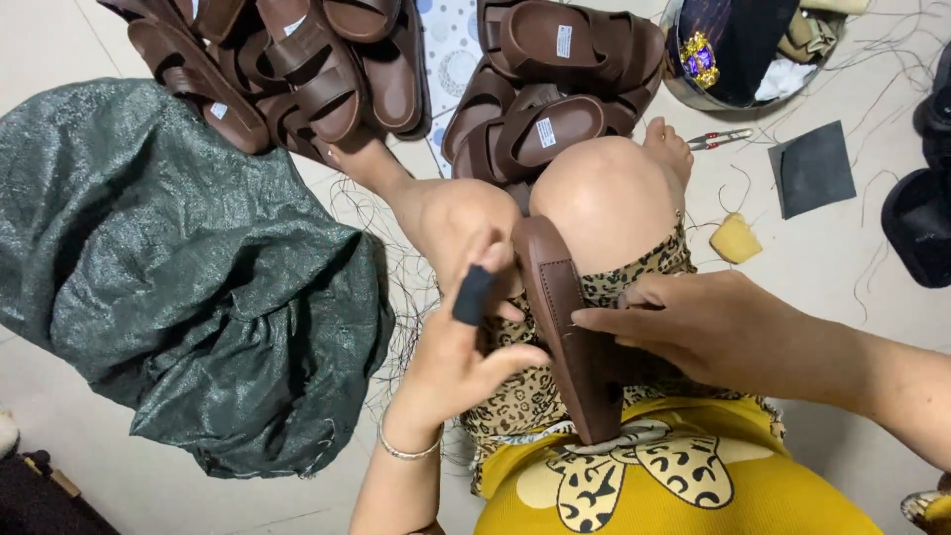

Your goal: Hand-stitching the straps and soles of brown sandals using a hook tool and thread while sitting on the floor.

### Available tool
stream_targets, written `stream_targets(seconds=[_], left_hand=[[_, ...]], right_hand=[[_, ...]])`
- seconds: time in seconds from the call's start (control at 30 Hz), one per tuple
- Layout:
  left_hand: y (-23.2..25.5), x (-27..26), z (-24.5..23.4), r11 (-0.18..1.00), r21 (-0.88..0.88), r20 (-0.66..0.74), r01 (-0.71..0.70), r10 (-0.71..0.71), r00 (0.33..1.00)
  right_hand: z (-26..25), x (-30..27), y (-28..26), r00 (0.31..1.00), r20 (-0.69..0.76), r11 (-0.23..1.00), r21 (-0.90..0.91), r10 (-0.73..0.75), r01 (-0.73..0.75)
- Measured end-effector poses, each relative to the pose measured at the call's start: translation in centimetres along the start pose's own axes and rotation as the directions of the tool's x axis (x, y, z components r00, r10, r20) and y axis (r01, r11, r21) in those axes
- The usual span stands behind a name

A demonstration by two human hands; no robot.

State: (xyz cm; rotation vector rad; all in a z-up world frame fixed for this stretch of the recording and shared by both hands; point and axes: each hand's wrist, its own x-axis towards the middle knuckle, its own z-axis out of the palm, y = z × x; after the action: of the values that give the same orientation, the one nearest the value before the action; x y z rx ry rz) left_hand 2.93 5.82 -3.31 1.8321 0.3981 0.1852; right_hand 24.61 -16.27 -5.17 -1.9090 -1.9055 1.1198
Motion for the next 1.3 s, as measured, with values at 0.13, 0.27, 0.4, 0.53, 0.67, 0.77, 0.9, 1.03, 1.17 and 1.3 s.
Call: stream_targets(seconds=[0.13, 0.27, 0.4, 0.53, 0.67, 0.77, 0.9, 1.03, 1.17, 1.3], left_hand=[[-0.4, 0.1, 0.5, 0.984, 0.175, 0.222, 0.011, -0.05, 0.974], [-0.4, 0.3, 0.6, 0.974, 0.219, 0.261, 0.066, -0.123, 0.957], [-1.1, 0.1, 1.1, 0.976, 0.216, 0.23, 0.042, -0.093, 0.969], [-2.3, -0.3, 2.1, 0.962, 0.269, 0.171, -0.047, 0.001, 0.985], [-2.7, 0.0, 2.2, 0.968, 0.246, 0.2, 0.056, -0.107, 0.974], [-3.6, -0.7, 3.1, 0.965, 0.245, 0.029, -0.089, 0.085, 0.996], [-1.2, -1.8, 2.0, 0.951, 0.306, -0.183, -0.051, 0.112, 0.977], [-1.5, -3.1, 1.1, 0.602, -0.798, 0.081, 0.037, 0.047, 0.996], [-0.6, -2.8, 3.2, 0.9, -0.309, -0.031, 0.306, -0.331, 0.943], [1.8, -2.5, 3.5, 0.947, 0.04, 0.034, 0.32, -0.321, 0.946]], right_hand=[[0.7, 0.2, 0.1, 0.998, -0.007, 0.99, -0.13, -0.059, 0.058], [0.8, 0.2, 0.1, 0.991, -0.076, 0.98, -0.17, -0.113, 0.099], [-1.2, 0.6, -1.4, 0.997, -0.012, 0.983, -0.168, -0.079, 0.076], [-2.4, 1.1, -3.9, 0.998, 0.059, 0.955, -0.295, -0.016, 0.033], [-1.1, 4.2, -4.8, 0.989, 0.041, 0.859, -0.491, -0.142, 0.144], [-1.2, 4.8, -4.4, 0.961, -0.145, 0.812, -0.572, -0.236, 0.113], [-2.9, 3.8, -4.3, 0.956, -0.29, 0.999, 0.013, -0.041, 0.047], [-2.2, 3.6, -4.2, 0.991, -0.056, 0.978, -0.164, 0.118, -0.126], [0.2, 3.0, -3.4, 0.993, -0.113, 0.95, -0.308, 0.018, -0.052], [-3.2, 0.4, 0.7, 0.94, 0.31, 0.721, -0.619, -0.14, 0.312]])
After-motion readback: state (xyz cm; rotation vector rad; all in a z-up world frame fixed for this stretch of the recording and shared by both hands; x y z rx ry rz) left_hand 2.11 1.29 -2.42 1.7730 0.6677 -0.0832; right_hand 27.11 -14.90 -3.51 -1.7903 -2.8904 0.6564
